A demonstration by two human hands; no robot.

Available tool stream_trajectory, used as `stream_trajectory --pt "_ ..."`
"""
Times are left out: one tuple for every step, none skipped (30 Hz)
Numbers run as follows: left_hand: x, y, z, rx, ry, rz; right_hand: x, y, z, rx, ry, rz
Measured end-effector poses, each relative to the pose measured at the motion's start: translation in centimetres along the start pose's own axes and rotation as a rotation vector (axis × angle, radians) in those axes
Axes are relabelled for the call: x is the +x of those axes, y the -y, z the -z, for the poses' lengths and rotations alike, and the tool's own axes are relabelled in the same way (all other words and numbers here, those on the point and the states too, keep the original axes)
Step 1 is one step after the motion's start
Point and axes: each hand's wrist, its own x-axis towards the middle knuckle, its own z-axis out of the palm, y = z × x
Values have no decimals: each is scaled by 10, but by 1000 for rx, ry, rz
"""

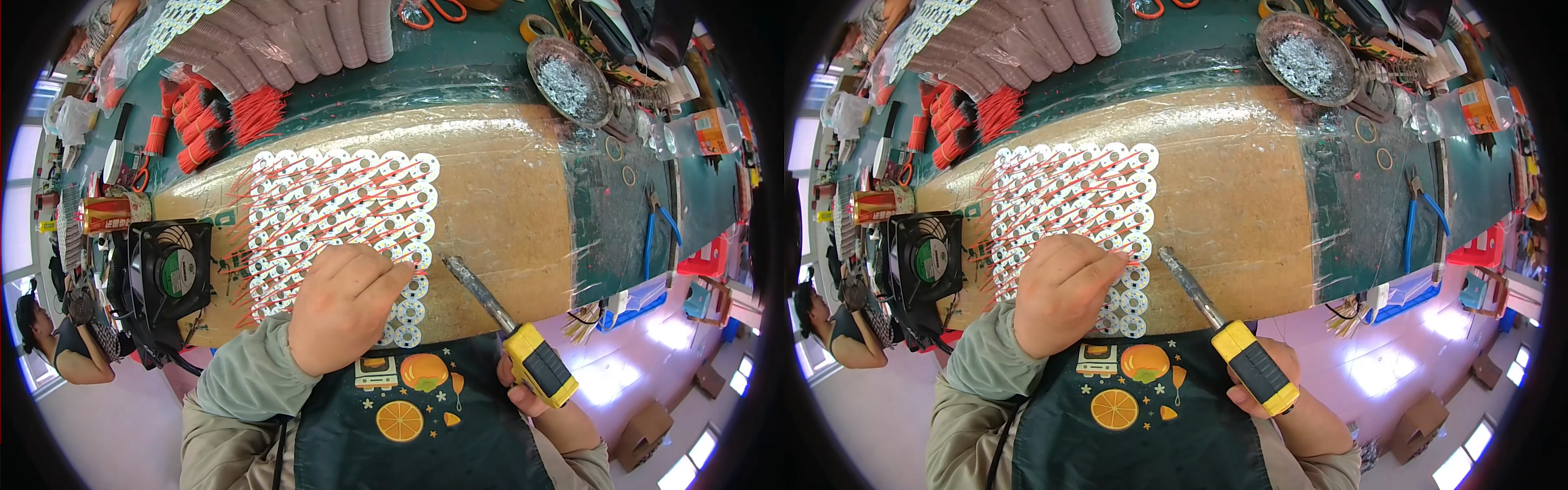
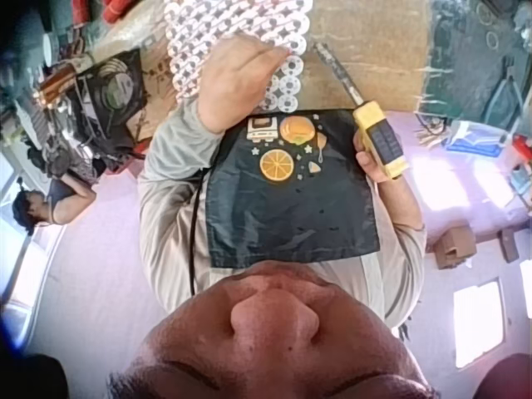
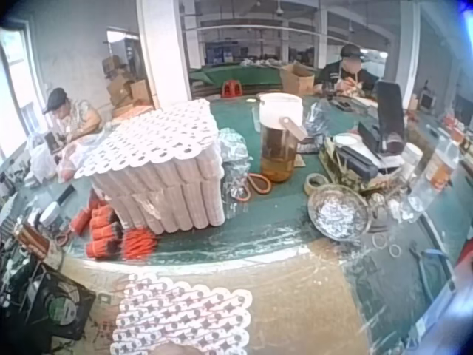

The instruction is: The person solders red wires onto LED components on an assembly grid using a soldering iron.

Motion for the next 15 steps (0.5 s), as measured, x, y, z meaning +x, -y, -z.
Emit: stream_trajectory --pt "-1 0 -1 0 0 0 0 -1 1 -23 -5 8" --pt "-1 1 -3 0 11 2 1 -2 2 -74 6 53" --pt "-1 1 -4 0 23 4 0 -2 3 -124 17 97" --pt "-1 1 -5 0 23 4 -1 -1 3 -124 16 97" --pt "-1 1 -6 0 33 0 -3 1 2 -163 -1 61" --pt "-2 2 -6 -1 42 -4 -4 2 3 -182 -9 43" --pt "-2 2 -7 -1 43 -4 -5 3 4 -200 -18 25" --pt "-2 2 -7 -1 43 -5 -5 3 5 -236 10 11" --pt "-2 2 -8 -1 43 -6 -5 3 6 -253 35 -13" --pt "-2 3 -8 -1 43 -6 -5 3 7 -272 37 -5" --pt "-3 3 -9 6 47 -14 -6 2 7 -272 43 -15" --pt "-3 3 -9 12 51 -19 -6 2 7 -254 50 -27" --pt "-4 4 -9 13 50 -20 -6 1 7 -272 50 -27" --pt "-4 4 -10 10 37 -22 -6 1 7 -277 45 -16" --pt "-4 4 -10 7 24 -24 -6 1 7 -270 42 -2"
